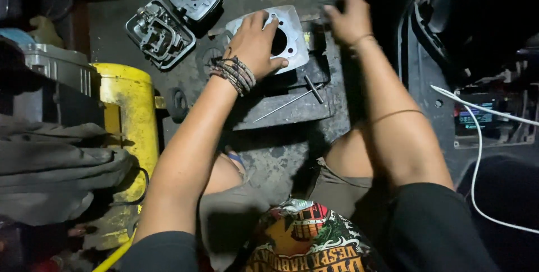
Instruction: Inspecting and cleaning a motorcycle cylinder block by hand to ensure surfaces are free of debris.
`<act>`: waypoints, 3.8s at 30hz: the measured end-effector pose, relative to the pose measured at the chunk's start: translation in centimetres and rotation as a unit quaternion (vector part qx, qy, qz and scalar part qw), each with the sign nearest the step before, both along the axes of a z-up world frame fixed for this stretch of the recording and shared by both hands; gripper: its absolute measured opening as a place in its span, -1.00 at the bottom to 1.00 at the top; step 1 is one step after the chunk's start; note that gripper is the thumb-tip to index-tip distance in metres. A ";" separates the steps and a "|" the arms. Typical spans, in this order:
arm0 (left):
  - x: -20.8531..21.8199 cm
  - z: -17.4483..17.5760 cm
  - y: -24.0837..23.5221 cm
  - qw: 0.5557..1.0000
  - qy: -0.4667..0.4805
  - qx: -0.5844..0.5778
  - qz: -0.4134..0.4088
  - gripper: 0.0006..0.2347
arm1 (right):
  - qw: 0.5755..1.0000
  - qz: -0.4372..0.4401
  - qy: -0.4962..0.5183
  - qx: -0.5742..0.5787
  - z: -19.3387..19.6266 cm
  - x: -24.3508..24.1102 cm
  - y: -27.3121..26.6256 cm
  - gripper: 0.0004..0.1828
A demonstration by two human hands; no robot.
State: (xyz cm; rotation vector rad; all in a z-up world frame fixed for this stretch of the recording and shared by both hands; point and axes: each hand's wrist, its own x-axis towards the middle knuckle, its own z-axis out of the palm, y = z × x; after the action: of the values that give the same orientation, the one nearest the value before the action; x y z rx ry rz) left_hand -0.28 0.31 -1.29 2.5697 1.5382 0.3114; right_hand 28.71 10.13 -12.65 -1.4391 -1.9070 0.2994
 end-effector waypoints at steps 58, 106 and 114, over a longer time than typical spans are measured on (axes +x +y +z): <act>0.9 -1.9 0.7 0.968 -0.205 0.144 -0.011 -0.68 | 0.907 0.142 0.302 -0.258 10.0 -7.0 -6.2 -0.80; -0.2 1.5 -0.2 0.919 -0.376 -0.046 0.114 -0.55 | 0.943 0.205 0.259 -0.038 12.9 -8.0 -7.2 -0.84; -1.8 3.5 -0.5 0.951 -0.300 0.037 0.063 -0.76 | 0.969 0.158 0.185 -0.038 11.5 -5.2 -5.2 -0.87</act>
State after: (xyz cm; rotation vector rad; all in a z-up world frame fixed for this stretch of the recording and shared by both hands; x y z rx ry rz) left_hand -2.10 -0.17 2.20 2.1214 1.4570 1.0656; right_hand 23.46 4.90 -1.16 -1.0298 -1.8188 0.7448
